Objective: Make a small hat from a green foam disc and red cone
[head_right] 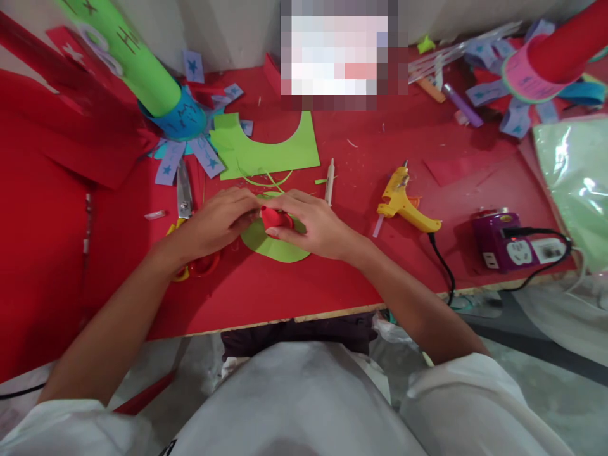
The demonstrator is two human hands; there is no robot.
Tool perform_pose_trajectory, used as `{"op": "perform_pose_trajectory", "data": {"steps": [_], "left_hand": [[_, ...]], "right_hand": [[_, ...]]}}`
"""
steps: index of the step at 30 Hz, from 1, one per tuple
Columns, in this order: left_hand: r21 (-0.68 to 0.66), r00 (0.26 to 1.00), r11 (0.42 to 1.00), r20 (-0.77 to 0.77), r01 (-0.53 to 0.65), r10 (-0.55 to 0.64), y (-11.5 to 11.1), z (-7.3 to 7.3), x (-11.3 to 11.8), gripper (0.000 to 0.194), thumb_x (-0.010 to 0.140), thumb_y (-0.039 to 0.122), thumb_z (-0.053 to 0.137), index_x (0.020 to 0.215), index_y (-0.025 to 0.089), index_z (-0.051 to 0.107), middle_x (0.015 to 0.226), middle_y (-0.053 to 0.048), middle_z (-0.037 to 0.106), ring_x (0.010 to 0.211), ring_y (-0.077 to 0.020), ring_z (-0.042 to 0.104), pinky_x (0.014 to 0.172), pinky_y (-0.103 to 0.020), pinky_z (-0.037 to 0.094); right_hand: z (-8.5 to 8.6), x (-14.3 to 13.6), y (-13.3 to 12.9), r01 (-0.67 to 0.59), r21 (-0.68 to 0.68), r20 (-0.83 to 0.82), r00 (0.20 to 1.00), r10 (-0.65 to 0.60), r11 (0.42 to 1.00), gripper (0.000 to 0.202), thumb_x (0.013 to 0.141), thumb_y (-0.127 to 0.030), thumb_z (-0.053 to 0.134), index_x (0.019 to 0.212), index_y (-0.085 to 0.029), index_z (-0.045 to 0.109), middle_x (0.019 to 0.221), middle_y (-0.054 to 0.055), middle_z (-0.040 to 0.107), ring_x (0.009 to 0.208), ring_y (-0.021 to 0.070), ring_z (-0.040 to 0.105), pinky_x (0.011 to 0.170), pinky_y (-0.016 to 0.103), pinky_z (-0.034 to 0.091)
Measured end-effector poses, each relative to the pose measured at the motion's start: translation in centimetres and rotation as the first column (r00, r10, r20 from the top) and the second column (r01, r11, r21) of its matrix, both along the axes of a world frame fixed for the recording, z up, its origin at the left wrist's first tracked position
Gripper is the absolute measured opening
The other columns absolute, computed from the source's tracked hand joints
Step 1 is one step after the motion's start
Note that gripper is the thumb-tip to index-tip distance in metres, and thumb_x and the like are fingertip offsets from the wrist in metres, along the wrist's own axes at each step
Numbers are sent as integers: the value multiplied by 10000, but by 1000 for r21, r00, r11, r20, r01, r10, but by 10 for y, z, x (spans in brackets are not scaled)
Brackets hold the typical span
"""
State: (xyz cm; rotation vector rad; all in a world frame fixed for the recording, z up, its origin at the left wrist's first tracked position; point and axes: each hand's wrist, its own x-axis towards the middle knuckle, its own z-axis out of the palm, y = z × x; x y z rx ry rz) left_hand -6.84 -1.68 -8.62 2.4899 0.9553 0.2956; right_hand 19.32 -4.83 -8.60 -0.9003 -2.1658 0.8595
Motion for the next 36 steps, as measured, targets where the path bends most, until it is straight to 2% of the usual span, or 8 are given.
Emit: {"op": "perform_pose_trajectory", "data": {"steps": [4,9,13,17,21,23,29,36], "left_hand": [[-9,978,984,112,-178,177,-6,-5,-3,160,1084,256,516,1025,195,652,1034,-64,708,974,-219,638,856,-341,474],[116,961,958,116,-264,251,-16,-1,-7,388,1124,359,488,761,221,497,768,-24,583,780,-195,558,731,-339,406],[95,942,951,199,-292,270,-20,2,-7,430,1112,370,530,718,221,444,703,2,512,707,-166,523,678,-320,391],[87,974,984,179,-157,140,-21,0,-9,263,1111,334,539,906,201,636,950,-54,703,896,-185,655,785,-308,480],[116,988,985,74,127,-136,-25,-3,-15,315,1147,344,473,1101,236,765,1074,-60,791,953,-181,727,850,-314,518],[152,977,967,37,203,-210,-28,-6,-17,334,1155,366,467,1193,264,783,1102,-50,824,961,-176,763,823,-305,524],[311,972,921,-108,233,-209,-41,-5,-9,331,1137,434,517,1286,301,782,814,-25,796,671,-167,698,597,-278,398],[434,957,855,-182,285,-227,-47,-1,3,301,1130,373,533,1271,246,767,777,-26,786,649,-183,696,552,-295,380]], "right_hand": [[-1,1,-1,15,1,-7,1000,-15,1000,393,1070,-583,630,1231,-242,742,1175,81,812,1110,252,747,989,384,580],[-2,0,-2,29,20,-10,1000,-29,999,354,1072,-560,630,1206,-253,747,1147,76,814,1084,251,755,976,389,592],[-2,-2,-3,29,7,-6,1000,-29,1000,346,1070,-561,630,1215,-269,745,1178,70,822,1121,262,758,1009,404,596],[-3,-2,-4,24,23,-27,999,-23,999,310,1074,-522,646,1215,-264,745,1169,64,826,1125,252,756,1013,392,595],[-6,-2,-2,28,33,5,1000,-28,999,333,1076,-538,633,1220,-257,737,1163,76,823,1110,258,754,1012,412,598],[-7,-2,-1,25,29,18,1000,-25,999,358,1077,-560,622,1214,-250,736,1159,84,821,1103,261,753,1007,415,601],[-5,-1,-1,26,33,29,999,-27,999,381,1078,-569,617,1245,-245,730,1188,94,818,1118,263,754,1007,410,603],[-6,-1,-1,18,63,14,1000,-19,998,359,1084,-531,626,1246,-225,725,1190,96,814,1134,260,751,1016,399,596]]}}
